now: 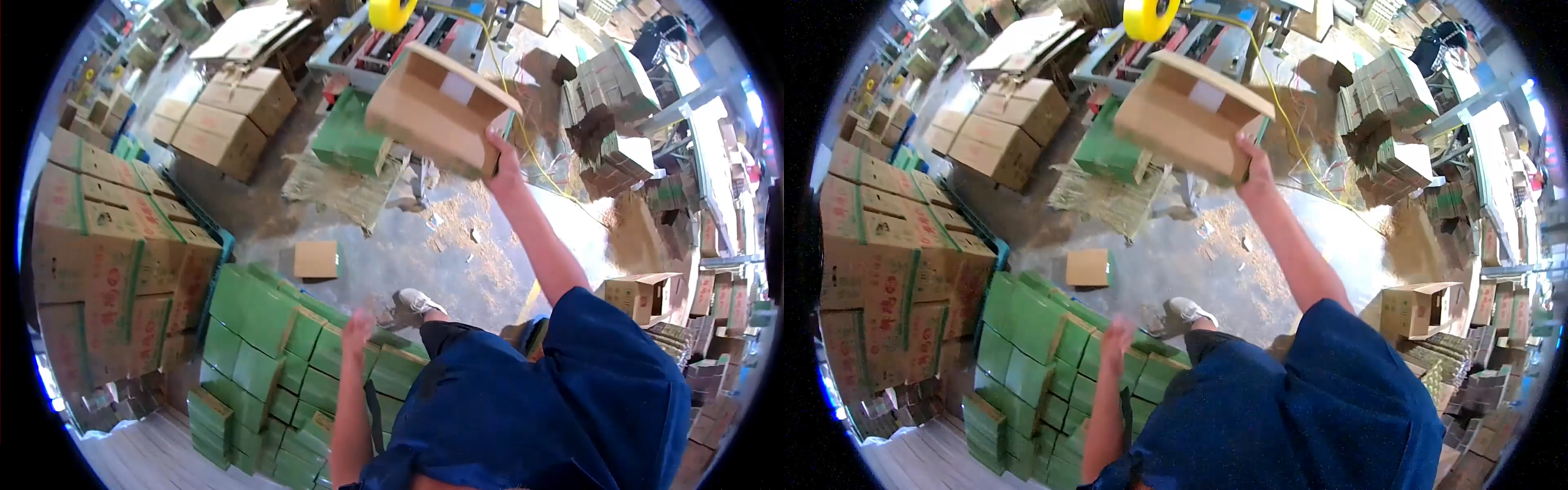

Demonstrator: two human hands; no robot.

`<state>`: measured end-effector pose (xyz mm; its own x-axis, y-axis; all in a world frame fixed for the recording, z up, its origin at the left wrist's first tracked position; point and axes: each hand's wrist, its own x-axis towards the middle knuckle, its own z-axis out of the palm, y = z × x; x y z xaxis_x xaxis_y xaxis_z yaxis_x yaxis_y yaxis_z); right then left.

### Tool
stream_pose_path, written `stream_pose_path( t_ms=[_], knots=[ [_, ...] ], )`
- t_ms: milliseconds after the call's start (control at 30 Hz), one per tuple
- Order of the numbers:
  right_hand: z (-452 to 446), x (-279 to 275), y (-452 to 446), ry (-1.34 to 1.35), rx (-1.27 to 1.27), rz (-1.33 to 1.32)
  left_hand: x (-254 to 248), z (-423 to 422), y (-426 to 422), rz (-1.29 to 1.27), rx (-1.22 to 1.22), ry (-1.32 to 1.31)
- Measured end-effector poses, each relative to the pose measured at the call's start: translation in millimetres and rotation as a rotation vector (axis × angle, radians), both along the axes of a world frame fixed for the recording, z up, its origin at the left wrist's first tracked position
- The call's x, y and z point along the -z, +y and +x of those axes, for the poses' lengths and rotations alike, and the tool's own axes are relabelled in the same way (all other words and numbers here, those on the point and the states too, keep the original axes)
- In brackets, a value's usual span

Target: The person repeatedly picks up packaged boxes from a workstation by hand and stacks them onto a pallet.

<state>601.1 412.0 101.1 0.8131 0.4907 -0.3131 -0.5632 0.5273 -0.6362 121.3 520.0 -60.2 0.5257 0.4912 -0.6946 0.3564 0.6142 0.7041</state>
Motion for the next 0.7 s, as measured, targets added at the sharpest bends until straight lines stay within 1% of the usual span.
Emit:
stream_pose_path(
  t_ms=[33,67,100,167,200,233,267,300,333,367,400,433,467,500,567,633,667,700],
  knots=[
    [9.4,-28.1,0.7,0.049,-0.011,-0.028,9.2,-30.8,-13.1,0.017,0.024,0.110],
    [14.7,-51.6,0.6,-0.069,0.020,0.007,6.0,-57.6,-28.3,0.027,-0.021,0.109],
    [30.7,-64.9,-0.2,-0.045,0.039,0.036,1.6,-88.3,-45.7,0.031,-0.065,0.112],
    [63.4,-86.0,-5.2,-0.077,0.079,0.085,-6.0,-149.9,-79.3,0.032,-0.146,0.088],
    [81.9,-98.9,-5.7,-0.098,0.117,0.119,20.4,-204.0,-98.4,0.004,-0.181,0.066],
    [100.5,-111.2,-7.9,-0.123,0.114,0.149,45.7,-236.9,-105.0,-0.021,-0.215,0.041],
    [117.2,-119.8,-11.9,-0.128,0.127,0.155,2.2,-242.4,-125.8,-0.069,-0.342,0.175],
    [129.2,-128.7,-14.2,-0.126,0.143,0.153,4.5,-274.6,-147.1,-0.040,-0.389,0.176],
    [139.2,-143.1,-11.9,-0.138,0.141,0.160,62.8,-338.4,-165.8,-0.299,-0.480,0.022],
    [149.0,-156.5,-8.3,-0.009,0.221,0.111,107.7,-392.2,-183.0,-0.566,-0.572,-0.087],
    [149.1,-166.3,-8.8,0.031,0.279,0.079,84.9,-378.2,-193.5,-0.458,-0.547,0.081],
    [149.5,-176.6,-9.1,0.071,0.338,0.045,78.5,-358.3,-194.4,-0.370,-0.494,0.207],
    [149.8,-187.2,-9.5,0.110,0.395,0.011,56.6,-326.2,-187.7,-0.318,-0.458,0.266],
    [143.2,-197.9,-5.5,0.111,0.475,0.036,43.6,-300.5,-178.9,-0.278,-0.424,0.291],
    [127.2,-223.3,1.6,0.200,0.630,-0.053,22.7,-250.9,-159.9,-0.204,-0.348,0.308],
    [168.2,-210.0,18.4,0.203,0.659,-0.021,11.3,-198.6,-137.8,-0.147,-0.276,0.295],
    [199.5,-192.6,27.2,0.205,0.698,0.000,6.0,-171.1,-124.7,-0.117,-0.243,0.286],
    [268.0,-142.5,34.7,0.053,0.621,-0.032,1.2,-145.5,-114.9,-0.096,-0.207,0.284]
  ],
)
